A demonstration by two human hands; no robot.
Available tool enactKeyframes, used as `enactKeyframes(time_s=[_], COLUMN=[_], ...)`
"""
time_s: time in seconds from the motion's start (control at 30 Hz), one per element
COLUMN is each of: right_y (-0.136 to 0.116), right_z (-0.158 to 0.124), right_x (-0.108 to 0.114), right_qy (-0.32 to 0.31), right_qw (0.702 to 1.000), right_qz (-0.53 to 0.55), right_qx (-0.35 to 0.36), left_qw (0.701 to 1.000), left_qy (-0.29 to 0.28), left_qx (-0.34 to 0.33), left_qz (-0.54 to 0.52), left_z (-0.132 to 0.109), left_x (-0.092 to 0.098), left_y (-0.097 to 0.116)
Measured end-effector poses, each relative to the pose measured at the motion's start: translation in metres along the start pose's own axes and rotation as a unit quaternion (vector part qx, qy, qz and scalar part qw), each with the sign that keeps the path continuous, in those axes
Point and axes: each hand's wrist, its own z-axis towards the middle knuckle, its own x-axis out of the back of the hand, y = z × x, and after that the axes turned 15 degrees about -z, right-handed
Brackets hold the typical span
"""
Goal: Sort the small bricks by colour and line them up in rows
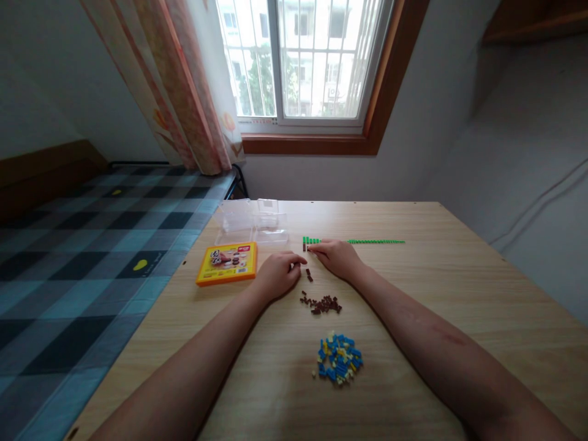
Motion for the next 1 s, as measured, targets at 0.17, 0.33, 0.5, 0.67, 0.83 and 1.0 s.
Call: enactKeyframes(time_s=[0.17,0.33,0.5,0.67,0.83,1.0], right_y=[-0.0009,-0.0008,0.0004,0.0011,0.0004,0.0004], right_z=[-0.0006,-0.0008,-0.0007,-0.0008,-0.0011,-0.0013], right_x=[0.0003,0.0010,0.0004,-0.0015,-0.0014,-0.0015], right_qy=[0.000,0.004,0.004,0.005,0.005,0.003], right_qw=[1.000,1.000,1.000,1.000,1.000,1.000], right_qz=[-0.003,0.003,0.002,0.004,-0.001,-0.006], right_qx=[-0.007,-0.009,-0.002,-0.005,-0.003,-0.001], left_qw=[1.000,1.000,1.000,1.000,1.000,1.000], left_qy=[0.001,0.005,0.004,-0.002,-0.005,-0.006], left_qx=[0.002,-0.001,0.001,-0.004,-0.003,-0.003], left_qz=[0.007,0.007,0.006,0.004,0.008,0.006], left_z=[-0.0003,-0.0004,-0.0001,0.0004,0.0007,0.0004], left_x=[0.0001,-0.0005,-0.0008,-0.0007,-0.0009,-0.0008], left_y=[0.0014,0.0003,-0.0005,-0.0013,-0.0017,-0.0010])
